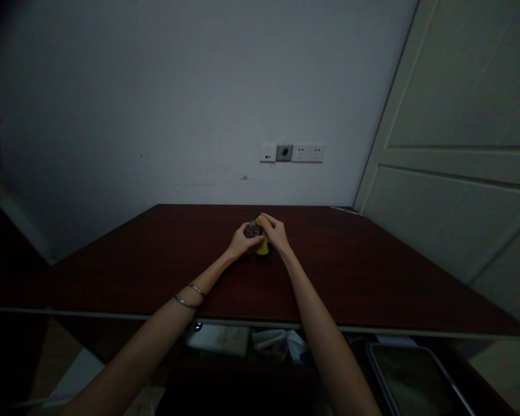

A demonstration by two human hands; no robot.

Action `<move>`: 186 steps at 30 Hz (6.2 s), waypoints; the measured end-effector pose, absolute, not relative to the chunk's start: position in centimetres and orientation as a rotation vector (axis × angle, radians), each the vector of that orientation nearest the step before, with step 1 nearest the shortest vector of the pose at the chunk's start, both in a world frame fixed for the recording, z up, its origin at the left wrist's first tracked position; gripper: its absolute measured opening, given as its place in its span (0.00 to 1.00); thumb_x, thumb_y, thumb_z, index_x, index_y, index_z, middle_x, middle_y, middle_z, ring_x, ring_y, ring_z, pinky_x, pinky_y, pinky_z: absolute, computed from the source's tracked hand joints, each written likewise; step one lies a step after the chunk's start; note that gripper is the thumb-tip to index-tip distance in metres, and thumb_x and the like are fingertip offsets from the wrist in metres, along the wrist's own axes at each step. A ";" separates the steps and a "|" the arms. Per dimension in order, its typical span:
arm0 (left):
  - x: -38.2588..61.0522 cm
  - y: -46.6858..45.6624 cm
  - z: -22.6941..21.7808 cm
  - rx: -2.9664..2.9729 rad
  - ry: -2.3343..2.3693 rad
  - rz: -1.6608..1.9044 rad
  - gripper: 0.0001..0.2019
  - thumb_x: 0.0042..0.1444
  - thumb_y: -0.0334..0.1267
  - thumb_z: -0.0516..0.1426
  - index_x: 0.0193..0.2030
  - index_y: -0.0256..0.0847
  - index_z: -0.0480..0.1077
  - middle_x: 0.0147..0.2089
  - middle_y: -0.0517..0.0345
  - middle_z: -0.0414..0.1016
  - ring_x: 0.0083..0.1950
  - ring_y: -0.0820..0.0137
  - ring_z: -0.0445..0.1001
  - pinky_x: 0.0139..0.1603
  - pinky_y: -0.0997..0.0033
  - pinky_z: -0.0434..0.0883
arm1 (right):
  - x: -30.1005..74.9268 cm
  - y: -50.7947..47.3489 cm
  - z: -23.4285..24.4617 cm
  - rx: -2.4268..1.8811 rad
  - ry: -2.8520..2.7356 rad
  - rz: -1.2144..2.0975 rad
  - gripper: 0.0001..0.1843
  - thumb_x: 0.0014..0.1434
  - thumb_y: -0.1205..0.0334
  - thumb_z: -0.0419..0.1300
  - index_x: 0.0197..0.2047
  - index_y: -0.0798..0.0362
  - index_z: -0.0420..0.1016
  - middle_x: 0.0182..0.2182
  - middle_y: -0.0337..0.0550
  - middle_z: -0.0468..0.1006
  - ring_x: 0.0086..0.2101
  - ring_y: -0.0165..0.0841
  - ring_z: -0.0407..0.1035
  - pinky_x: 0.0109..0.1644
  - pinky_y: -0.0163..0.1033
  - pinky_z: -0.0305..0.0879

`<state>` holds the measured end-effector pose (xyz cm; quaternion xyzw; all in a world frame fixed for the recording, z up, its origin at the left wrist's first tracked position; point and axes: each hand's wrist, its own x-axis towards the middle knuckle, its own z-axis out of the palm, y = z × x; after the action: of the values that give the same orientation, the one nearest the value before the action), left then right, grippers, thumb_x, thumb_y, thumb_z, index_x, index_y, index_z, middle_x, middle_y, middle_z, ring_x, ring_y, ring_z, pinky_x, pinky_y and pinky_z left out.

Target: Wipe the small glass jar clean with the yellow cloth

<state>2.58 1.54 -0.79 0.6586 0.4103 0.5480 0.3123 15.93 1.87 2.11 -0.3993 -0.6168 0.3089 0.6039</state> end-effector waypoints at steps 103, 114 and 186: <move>0.3 2.3 1.5 1.456 0.846 1.289 0.41 0.28 0.29 0.67 0.54 0.37 0.57 0.51 0.46 0.67 0.46 0.67 0.70 0.45 0.67 0.69 | 14.3 3.2 2.6 -0.846 -1.410 0.727 0.29 0.51 0.46 0.53 0.54 0.49 0.60 0.49 0.43 0.69 0.49 0.34 0.62 0.55 0.42 0.54; 0.8 1.3 2.3 1.446 0.787 1.250 0.36 0.30 0.32 0.66 0.51 0.36 0.61 0.46 0.49 0.70 0.39 0.69 0.71 0.40 0.68 0.70 | 14.2 4.8 2.7 -0.803 -1.297 0.848 0.27 0.47 0.45 0.57 0.44 0.55 0.71 0.45 0.46 0.73 0.46 0.37 0.66 0.52 0.42 0.60; 1.1 2.0 0.7 1.457 0.831 1.322 0.31 0.30 0.29 0.62 0.44 0.40 0.55 0.34 0.62 0.65 0.30 0.75 0.66 0.33 0.71 0.66 | 13.3 0.3 2.3 -0.749 -1.549 0.537 0.25 0.51 0.53 0.56 0.52 0.50 0.66 0.52 0.43 0.68 0.51 0.35 0.62 0.56 0.43 0.56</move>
<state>1.08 2.01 0.73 0.5976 0.3409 0.5424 0.4821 13.32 0.34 2.26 -0.3259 -0.6740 0.2335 0.6205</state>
